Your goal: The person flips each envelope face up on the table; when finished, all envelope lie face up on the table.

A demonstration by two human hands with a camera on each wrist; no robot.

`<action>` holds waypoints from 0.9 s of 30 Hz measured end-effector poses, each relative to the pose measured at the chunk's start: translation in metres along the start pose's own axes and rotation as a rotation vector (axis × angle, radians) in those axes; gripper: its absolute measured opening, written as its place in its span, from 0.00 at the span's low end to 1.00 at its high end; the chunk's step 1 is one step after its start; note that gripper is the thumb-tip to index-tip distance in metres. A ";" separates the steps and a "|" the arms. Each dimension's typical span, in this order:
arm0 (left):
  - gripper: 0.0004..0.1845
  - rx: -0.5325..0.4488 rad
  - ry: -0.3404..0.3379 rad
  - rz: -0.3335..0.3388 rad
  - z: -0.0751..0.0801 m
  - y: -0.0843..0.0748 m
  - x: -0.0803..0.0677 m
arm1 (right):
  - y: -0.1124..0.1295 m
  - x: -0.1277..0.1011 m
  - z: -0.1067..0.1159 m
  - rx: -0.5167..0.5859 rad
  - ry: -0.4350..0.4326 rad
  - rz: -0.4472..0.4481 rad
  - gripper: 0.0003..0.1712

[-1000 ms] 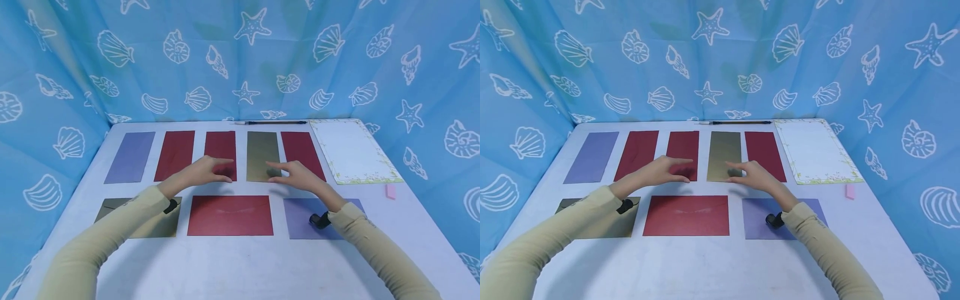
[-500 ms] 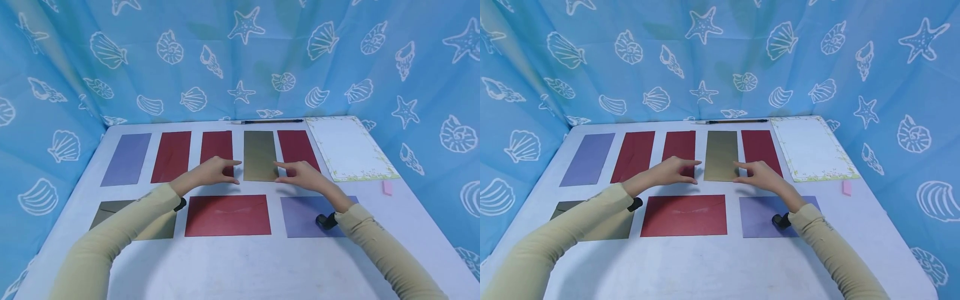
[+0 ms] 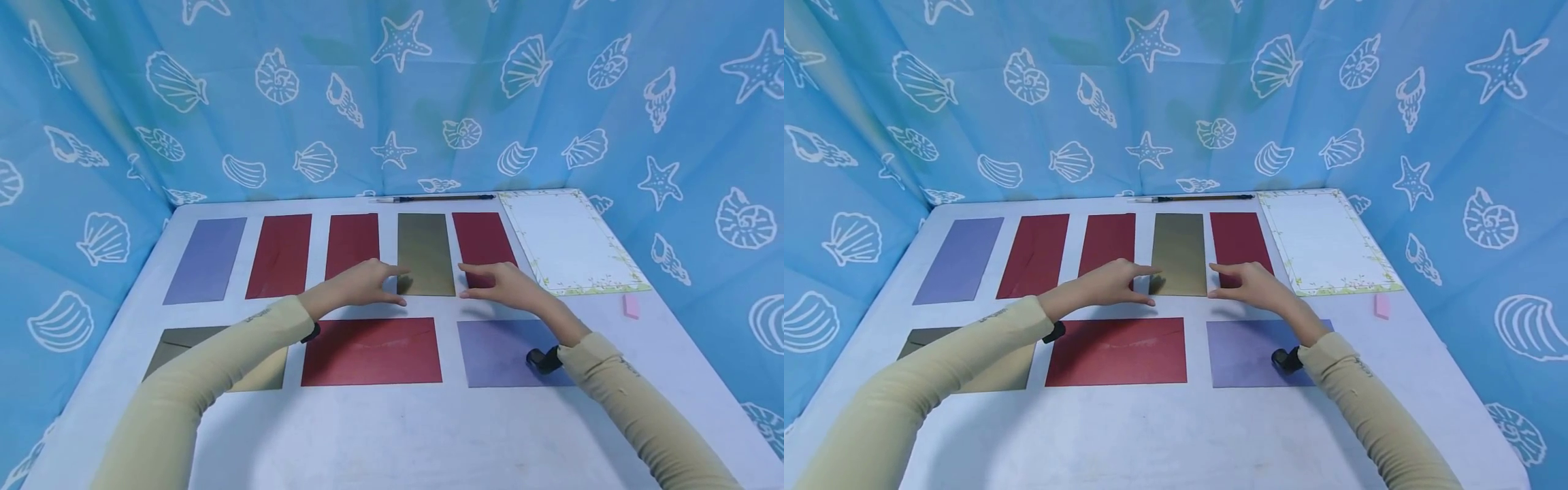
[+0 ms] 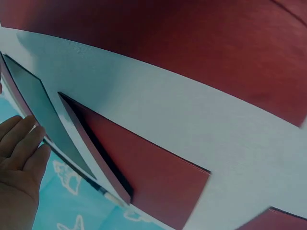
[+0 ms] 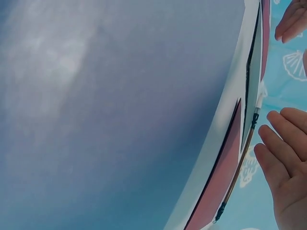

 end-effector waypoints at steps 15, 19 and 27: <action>0.34 0.060 -0.012 0.062 -0.005 -0.008 0.033 | -0.006 0.000 0.002 0.003 0.037 -0.025 0.40; 0.35 0.067 0.004 0.058 -0.007 -0.007 0.035 | -0.007 0.000 0.002 0.014 0.042 -0.028 0.40; 0.37 0.123 -0.008 0.099 -0.011 -0.005 0.042 | -0.009 -0.002 0.005 0.031 0.039 -0.035 0.40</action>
Point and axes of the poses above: each hand's wrist, its own x-axis towards the middle knuckle, its own z-axis out of the back of the hand, y = z × x, the point moved 1 cm from there along x, towards the middle knuckle, and after that the axes turned 11 degrees about -z, right-handed, at the moved point
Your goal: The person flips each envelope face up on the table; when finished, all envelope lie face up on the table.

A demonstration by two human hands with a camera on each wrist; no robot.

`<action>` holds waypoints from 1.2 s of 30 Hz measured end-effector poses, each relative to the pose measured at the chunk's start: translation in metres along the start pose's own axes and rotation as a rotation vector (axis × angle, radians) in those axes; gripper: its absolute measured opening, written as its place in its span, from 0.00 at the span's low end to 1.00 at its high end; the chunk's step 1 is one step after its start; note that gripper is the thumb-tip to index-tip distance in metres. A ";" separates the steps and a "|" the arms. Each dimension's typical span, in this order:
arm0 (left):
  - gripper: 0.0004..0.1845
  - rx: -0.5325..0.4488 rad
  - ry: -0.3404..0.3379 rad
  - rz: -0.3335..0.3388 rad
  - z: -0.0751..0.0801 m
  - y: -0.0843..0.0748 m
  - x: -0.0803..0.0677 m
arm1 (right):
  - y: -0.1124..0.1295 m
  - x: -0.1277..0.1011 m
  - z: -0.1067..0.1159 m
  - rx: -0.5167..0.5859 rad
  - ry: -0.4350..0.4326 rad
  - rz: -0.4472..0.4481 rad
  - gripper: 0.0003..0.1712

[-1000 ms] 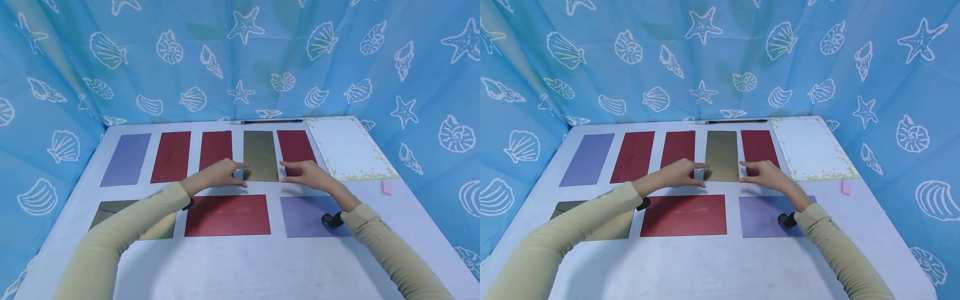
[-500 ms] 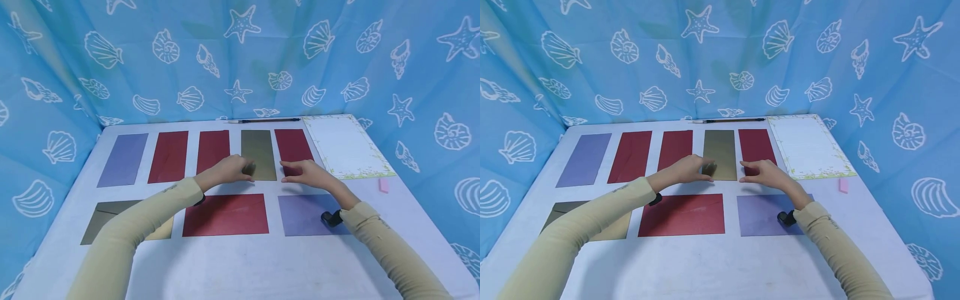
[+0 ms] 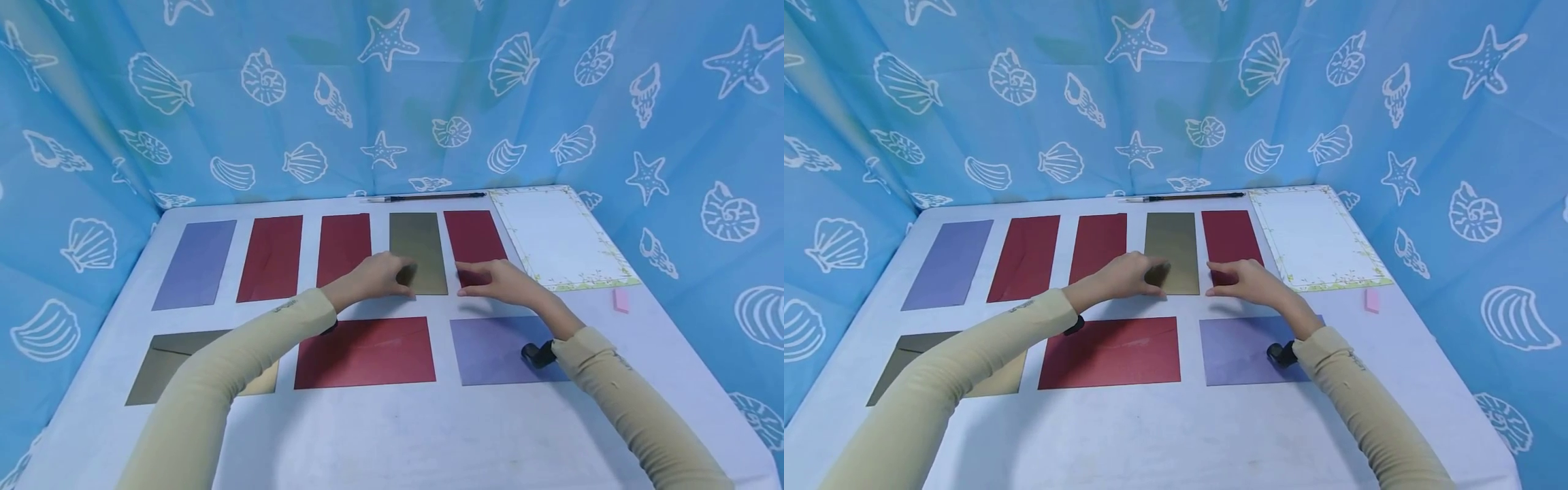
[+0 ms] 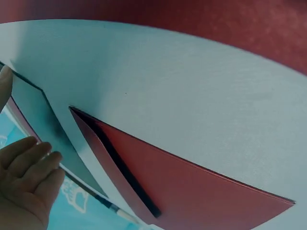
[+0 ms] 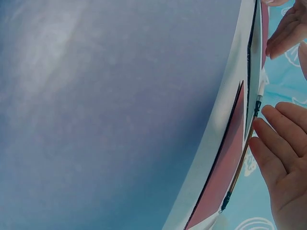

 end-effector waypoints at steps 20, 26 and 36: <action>0.19 0.081 0.072 -0.029 -0.001 0.003 0.009 | -0.007 -0.007 0.002 0.001 -0.012 0.005 0.39; 0.22 0.048 0.061 -0.041 0.001 0.005 0.004 | -0.007 -0.005 -0.001 -0.004 -0.021 0.003 0.36; 0.28 0.017 0.050 -0.060 0.003 -0.003 -0.005 | 0.001 0.001 -0.005 0.074 -0.015 -0.014 0.32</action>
Point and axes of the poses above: each hand's wrist, its own x-axis towards the middle knuckle, its own z-axis out of the back of the hand, y = z × x, the point moved 1 cm from there along x, towards the middle knuckle, and after that the axes turned 11 degrees about -z, right-handed, at the moved point
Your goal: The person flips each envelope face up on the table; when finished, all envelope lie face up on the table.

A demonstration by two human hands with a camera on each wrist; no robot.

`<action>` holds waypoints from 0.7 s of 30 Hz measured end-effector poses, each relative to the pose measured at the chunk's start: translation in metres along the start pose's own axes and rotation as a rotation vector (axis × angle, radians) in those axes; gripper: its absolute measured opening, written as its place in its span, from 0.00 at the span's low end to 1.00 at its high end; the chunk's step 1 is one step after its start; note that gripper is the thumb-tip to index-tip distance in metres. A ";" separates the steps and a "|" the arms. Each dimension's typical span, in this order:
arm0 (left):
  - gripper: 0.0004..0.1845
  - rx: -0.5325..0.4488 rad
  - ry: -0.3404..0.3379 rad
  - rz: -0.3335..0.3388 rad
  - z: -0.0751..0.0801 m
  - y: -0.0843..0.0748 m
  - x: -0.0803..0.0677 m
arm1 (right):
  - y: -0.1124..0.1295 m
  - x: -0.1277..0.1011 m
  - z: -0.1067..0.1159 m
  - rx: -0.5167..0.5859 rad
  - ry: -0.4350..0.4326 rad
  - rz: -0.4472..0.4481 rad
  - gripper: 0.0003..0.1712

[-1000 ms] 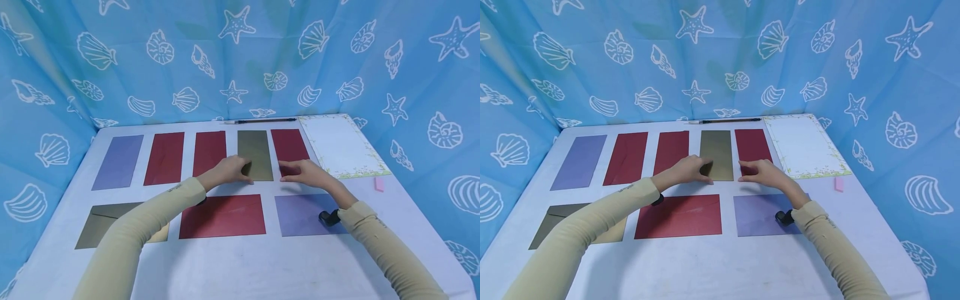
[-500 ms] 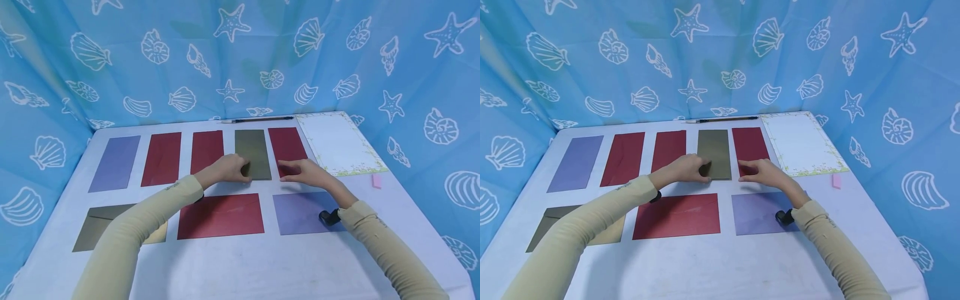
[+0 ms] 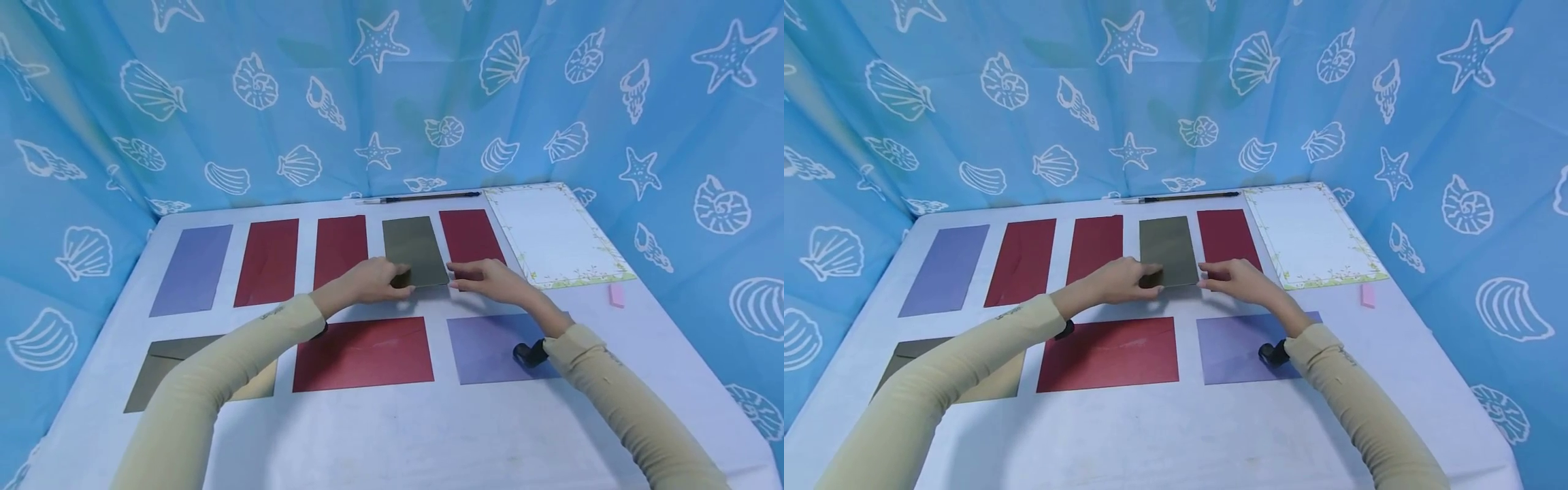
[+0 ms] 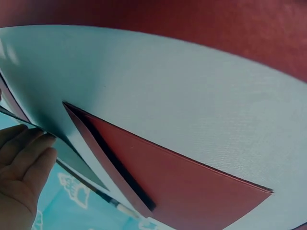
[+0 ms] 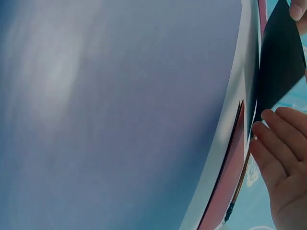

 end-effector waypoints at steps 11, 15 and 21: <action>0.28 0.016 -0.021 -0.012 -0.003 -0.005 -0.003 | 0.002 -0.001 0.001 0.117 0.033 0.086 0.31; 0.31 0.016 -0.037 -0.017 -0.004 -0.006 -0.004 | 0.005 -0.002 0.002 0.138 0.042 0.109 0.32; 0.34 0.012 -0.056 -0.014 -0.006 -0.007 -0.007 | 0.007 -0.004 0.002 0.185 0.047 0.143 0.28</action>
Point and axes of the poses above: each hand's wrist, its own x-axis towards the middle knuckle, its own z-axis out of the back of the hand, y = z × x, the point moved 1 cm from there along x, towards the middle knuckle, and after that the axes turned 11 degrees about -z, right-handed, at the moved point
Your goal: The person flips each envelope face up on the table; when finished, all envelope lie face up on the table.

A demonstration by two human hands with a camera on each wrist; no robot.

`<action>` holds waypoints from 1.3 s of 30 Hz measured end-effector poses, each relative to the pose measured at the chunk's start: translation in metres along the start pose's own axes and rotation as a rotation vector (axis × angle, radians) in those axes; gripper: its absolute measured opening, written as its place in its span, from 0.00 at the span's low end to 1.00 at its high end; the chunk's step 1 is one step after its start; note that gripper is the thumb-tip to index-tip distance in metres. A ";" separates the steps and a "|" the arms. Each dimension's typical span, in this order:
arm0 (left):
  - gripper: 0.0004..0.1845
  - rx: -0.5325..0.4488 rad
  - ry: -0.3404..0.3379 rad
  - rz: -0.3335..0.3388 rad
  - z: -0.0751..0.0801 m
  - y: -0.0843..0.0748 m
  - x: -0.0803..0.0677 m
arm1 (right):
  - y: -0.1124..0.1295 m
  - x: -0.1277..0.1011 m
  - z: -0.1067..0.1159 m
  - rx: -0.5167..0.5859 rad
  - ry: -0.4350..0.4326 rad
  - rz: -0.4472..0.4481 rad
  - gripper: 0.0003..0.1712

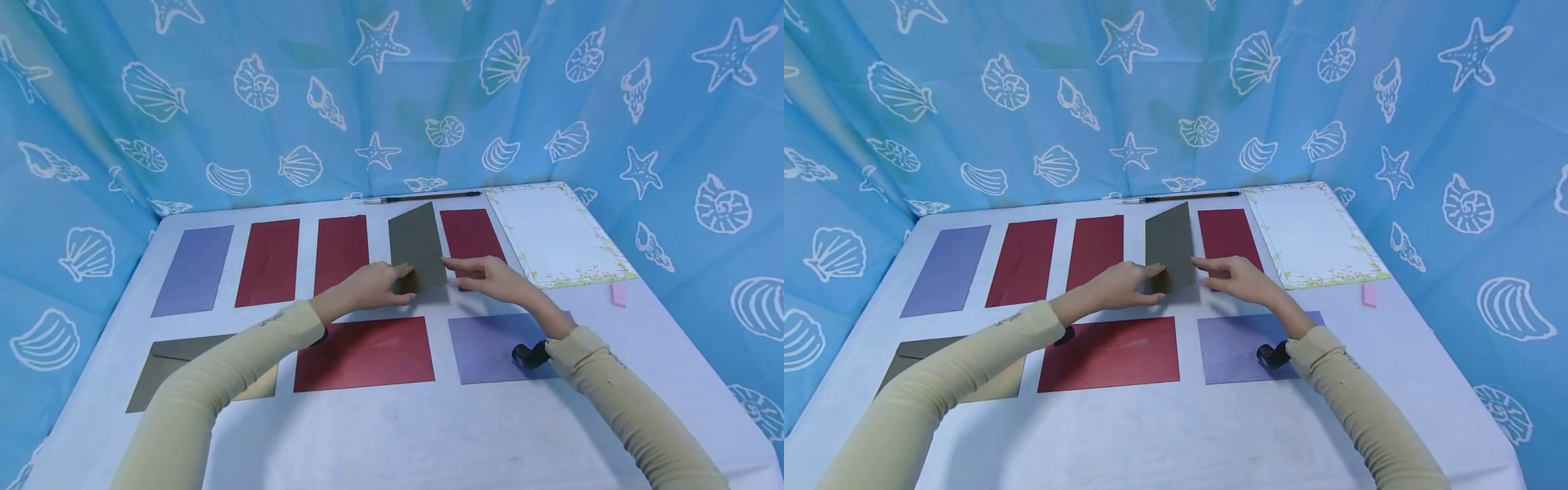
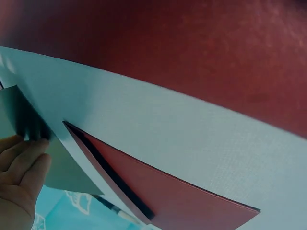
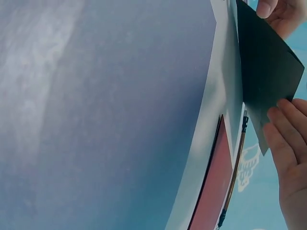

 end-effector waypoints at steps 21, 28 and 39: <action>0.42 -0.225 -0.142 -0.014 0.000 -0.006 0.001 | 0.022 0.009 -0.003 0.095 -0.081 0.085 0.29; 0.43 -0.283 -0.224 -0.010 0.006 -0.007 -0.004 | 0.057 0.004 -0.008 0.106 -0.047 0.120 0.27; 0.48 -0.238 -0.424 -0.056 0.016 -0.003 -0.018 | 0.069 0.013 -0.017 0.043 -0.023 0.131 0.28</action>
Point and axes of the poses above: each hand's wrist, its own x-axis towards the middle knuckle, its own z-axis out of the back of the hand, y = z × x, the point moved 1 cm from there along x, towards the middle knuckle, and after that the axes turned 11 degrees about -z, right-handed, at the moved point
